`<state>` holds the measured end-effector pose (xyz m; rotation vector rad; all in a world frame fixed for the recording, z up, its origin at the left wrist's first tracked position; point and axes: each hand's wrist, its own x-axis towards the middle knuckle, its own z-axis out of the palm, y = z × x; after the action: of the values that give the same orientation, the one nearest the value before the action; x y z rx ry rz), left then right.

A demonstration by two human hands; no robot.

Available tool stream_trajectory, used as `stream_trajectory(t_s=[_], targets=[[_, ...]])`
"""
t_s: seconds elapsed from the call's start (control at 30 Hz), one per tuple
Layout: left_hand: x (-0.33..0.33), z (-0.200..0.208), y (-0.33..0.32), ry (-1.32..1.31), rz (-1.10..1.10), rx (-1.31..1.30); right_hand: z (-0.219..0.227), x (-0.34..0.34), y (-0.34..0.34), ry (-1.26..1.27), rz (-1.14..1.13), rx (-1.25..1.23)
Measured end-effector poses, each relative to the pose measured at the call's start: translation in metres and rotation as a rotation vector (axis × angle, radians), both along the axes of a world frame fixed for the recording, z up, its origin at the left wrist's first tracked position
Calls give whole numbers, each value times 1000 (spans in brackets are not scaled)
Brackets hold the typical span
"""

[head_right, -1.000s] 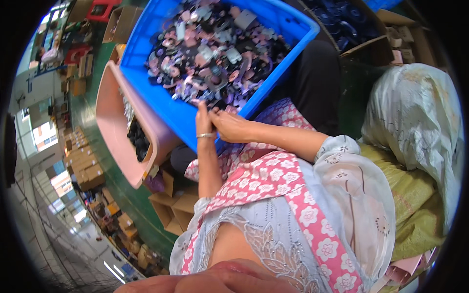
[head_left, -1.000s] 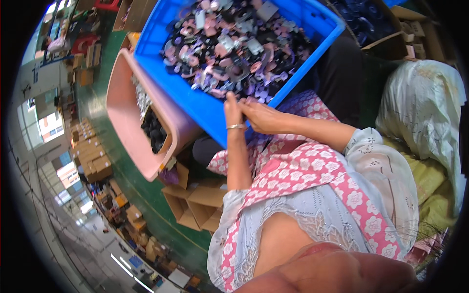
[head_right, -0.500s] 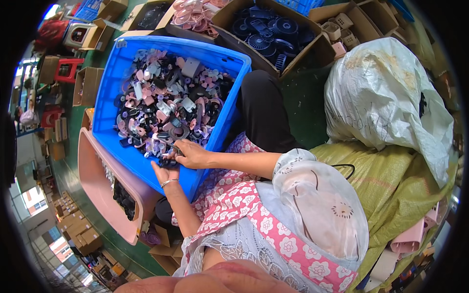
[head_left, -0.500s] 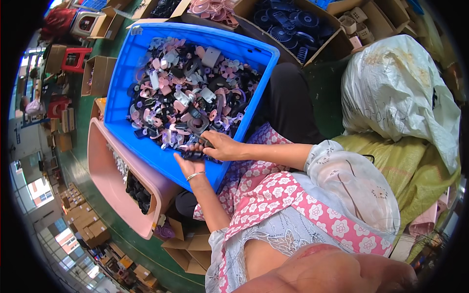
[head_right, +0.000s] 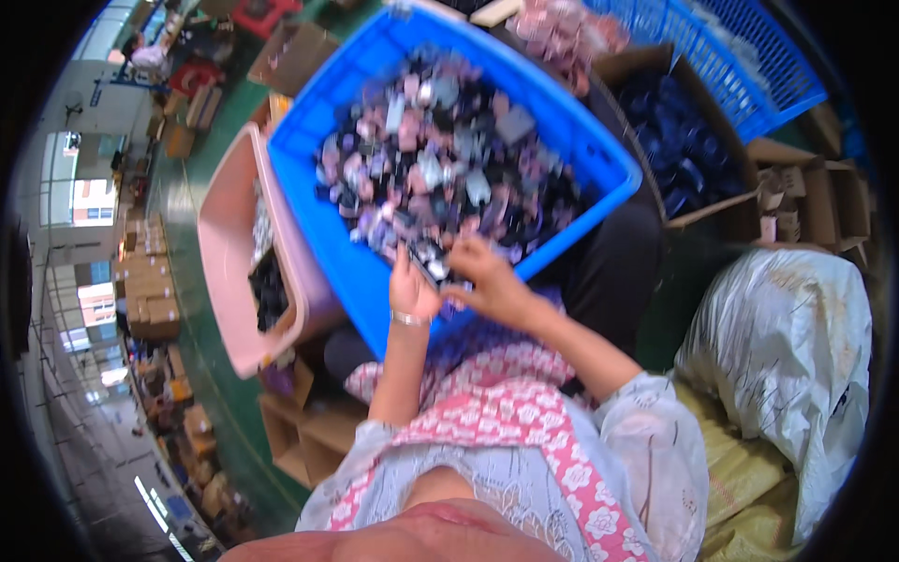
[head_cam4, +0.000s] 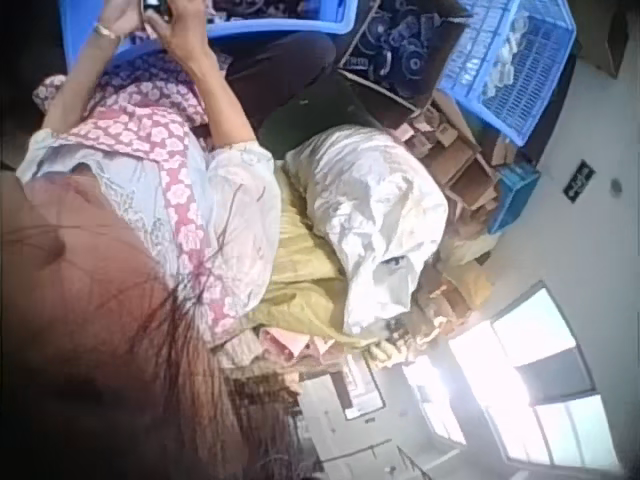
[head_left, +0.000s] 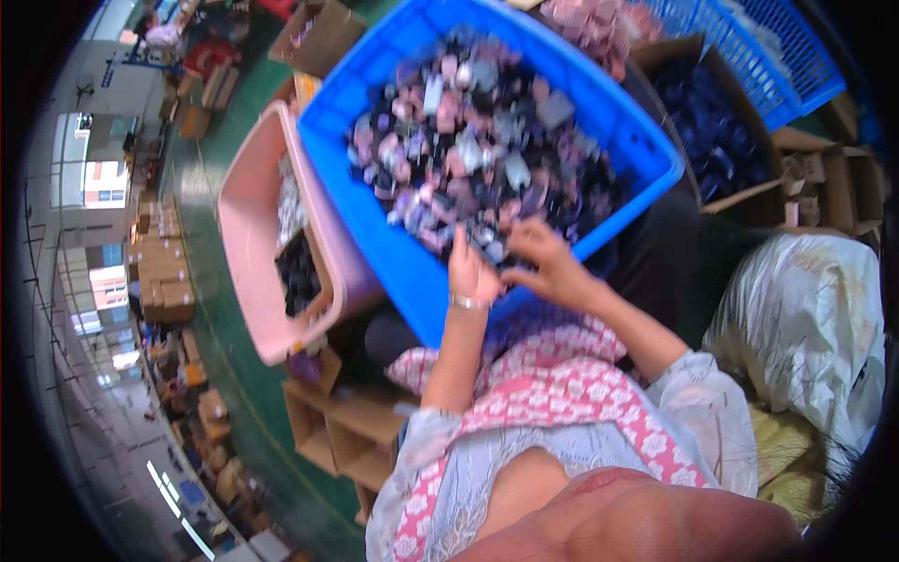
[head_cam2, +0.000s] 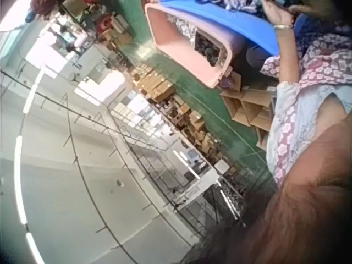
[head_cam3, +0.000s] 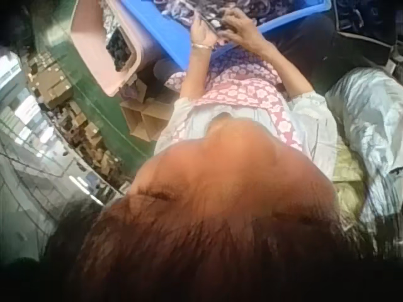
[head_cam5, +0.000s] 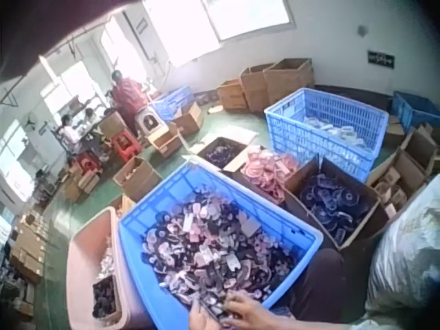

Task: The person takes plastic fan parts from a crate, trims excess plastic from each piece using a handheld tool, and places the finished parts into containers.

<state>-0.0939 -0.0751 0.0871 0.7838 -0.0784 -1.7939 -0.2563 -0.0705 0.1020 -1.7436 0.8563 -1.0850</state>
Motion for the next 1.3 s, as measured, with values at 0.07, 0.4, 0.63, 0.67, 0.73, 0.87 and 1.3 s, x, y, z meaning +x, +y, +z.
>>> stream_trajectory(t_s=[0.07,0.4,0.63,0.67,0.73,0.87,1.3], targets=[[2,-6,2,122,-128,9,-4,-1,-7,33,22,137],[37,-45,28,-380,-253,108,16,-64,-223,169,-198,413],[34,-57,41,-430,-312,284,70,-70,-445,-180,-710,314],[34,-58,43,-445,-311,301,61,-58,-440,-95,-628,299],[41,-65,44,-486,-311,289,45,-38,-420,46,-481,210],[46,-66,41,-606,-361,256,33,-37,-324,97,-211,376],[78,-66,-30,-799,-528,40,-122,-15,-256,793,153,292]])
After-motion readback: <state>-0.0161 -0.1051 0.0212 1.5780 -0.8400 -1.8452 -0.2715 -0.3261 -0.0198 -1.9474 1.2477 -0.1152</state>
